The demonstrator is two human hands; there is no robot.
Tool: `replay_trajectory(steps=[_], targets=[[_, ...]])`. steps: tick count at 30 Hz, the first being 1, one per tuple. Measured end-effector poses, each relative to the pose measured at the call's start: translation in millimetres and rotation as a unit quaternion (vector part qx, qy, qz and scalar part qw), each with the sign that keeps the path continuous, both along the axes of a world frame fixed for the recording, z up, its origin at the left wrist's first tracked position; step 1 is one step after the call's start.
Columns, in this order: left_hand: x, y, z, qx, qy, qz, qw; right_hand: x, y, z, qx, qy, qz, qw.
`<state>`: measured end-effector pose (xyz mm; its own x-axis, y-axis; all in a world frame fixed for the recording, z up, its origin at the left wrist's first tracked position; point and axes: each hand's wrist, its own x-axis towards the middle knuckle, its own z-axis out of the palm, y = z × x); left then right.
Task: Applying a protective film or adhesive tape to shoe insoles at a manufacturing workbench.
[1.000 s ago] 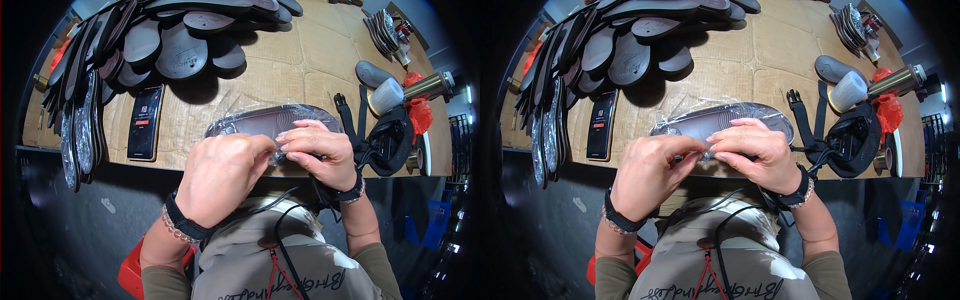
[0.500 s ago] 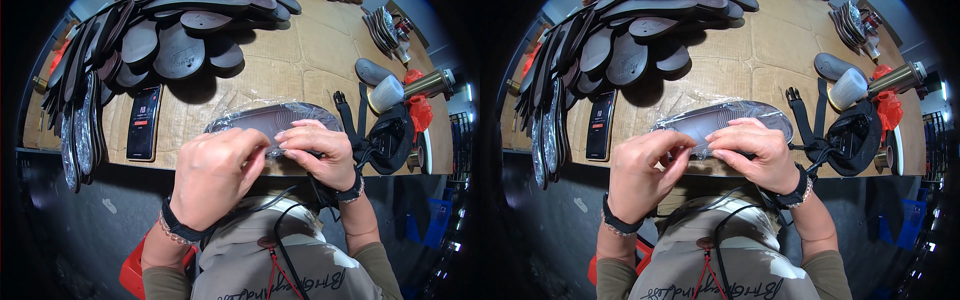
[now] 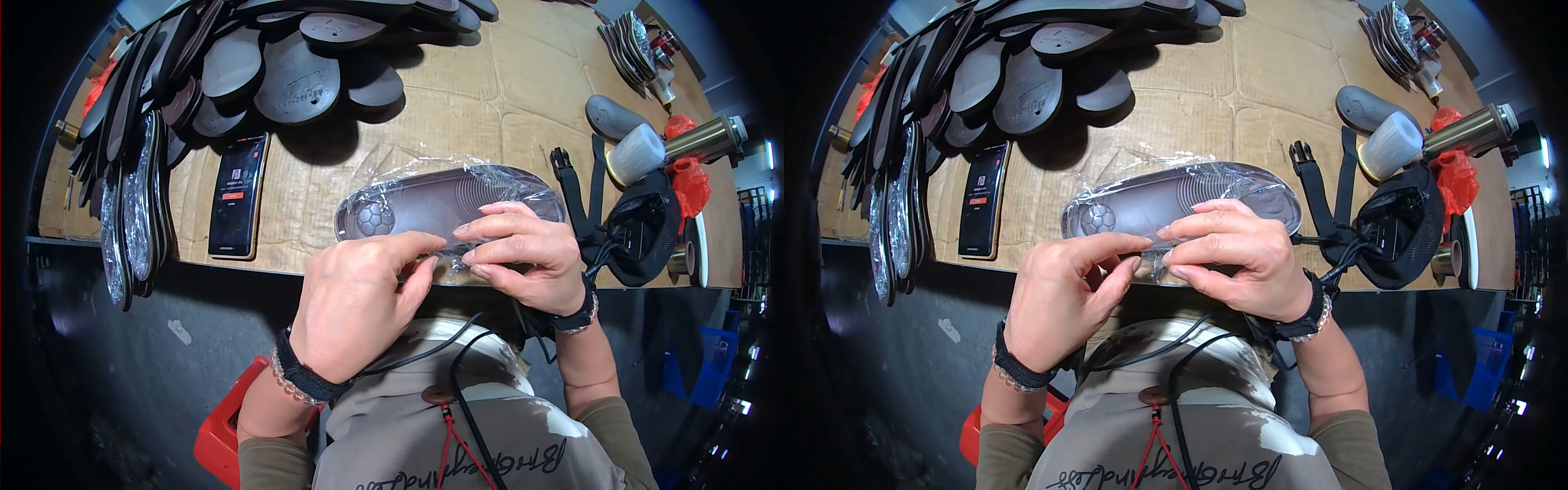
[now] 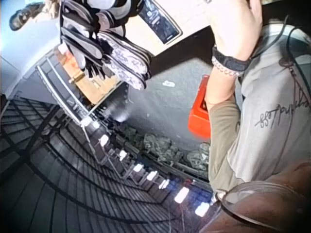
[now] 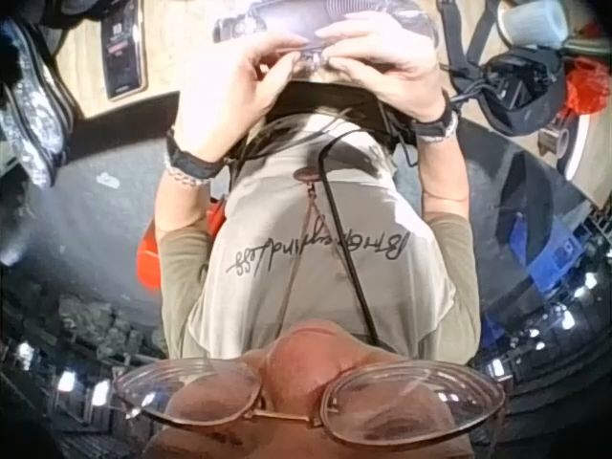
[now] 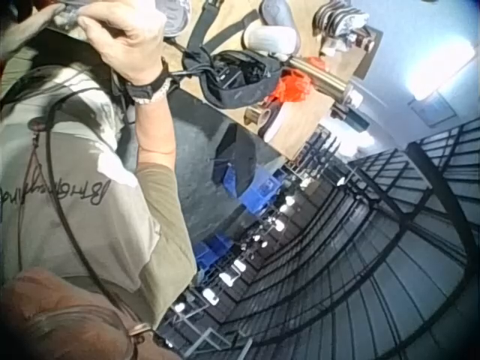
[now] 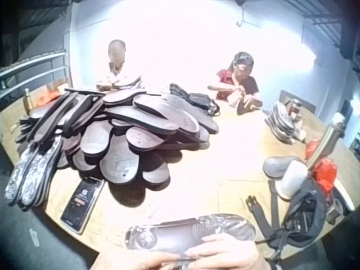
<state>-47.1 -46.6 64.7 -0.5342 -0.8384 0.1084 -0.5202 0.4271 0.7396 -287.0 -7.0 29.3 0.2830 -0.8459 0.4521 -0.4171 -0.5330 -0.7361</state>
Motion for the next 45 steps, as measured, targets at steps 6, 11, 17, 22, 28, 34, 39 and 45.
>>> replay_trajectory(steps=[6, 11, 17, 22, 28, 34, 39, 45], targets=[[-0.9, 0.8, 3.2, 0.009, -0.007, -0.018, 1.0, -3.2, 1.0, -1.7, -0.005, 0.007, 0.01, 1.0], [-3.8, -0.4, -1.7, -0.013, -0.004, -0.024, 1.0, -1.5, 0.9, 0.1, -0.01, 0.003, 0.004, 1.0], [-4.7, -0.6, -4.9, -0.018, 0.026, -0.011, 0.999, -0.5, 1.2, -1.2, -0.009, -0.008, -0.014, 1.0], [-3.7, -0.4, -6.9, -0.013, 0.023, 0.001, 1.0, 1.7, 1.8, -0.5, -0.002, -0.019, -0.026, 0.999], [-3.5, -0.4, -10.6, -0.009, 0.037, 0.005, 0.999, 6.8, 3.7, -1.3, 0.026, -0.054, -0.066, 0.996], [-5.7, -0.8, -10.7, -0.011, 0.042, 0.001, 0.999, 9.6, 5.2, 0.7, 0.035, -0.063, -0.084, 0.994], [-4.7, -1.2, -16.6, -0.052, 0.028, -0.02, 0.998, 8.8, 6.6, 3.3, 0.044, -0.071, -0.069, 0.994], [-2.4, -1.8, -16.3, -0.055, 0.059, -0.005, 0.997, 1.7, 10.9, 7.2, 0.023, -0.038, -0.035, 0.998]])
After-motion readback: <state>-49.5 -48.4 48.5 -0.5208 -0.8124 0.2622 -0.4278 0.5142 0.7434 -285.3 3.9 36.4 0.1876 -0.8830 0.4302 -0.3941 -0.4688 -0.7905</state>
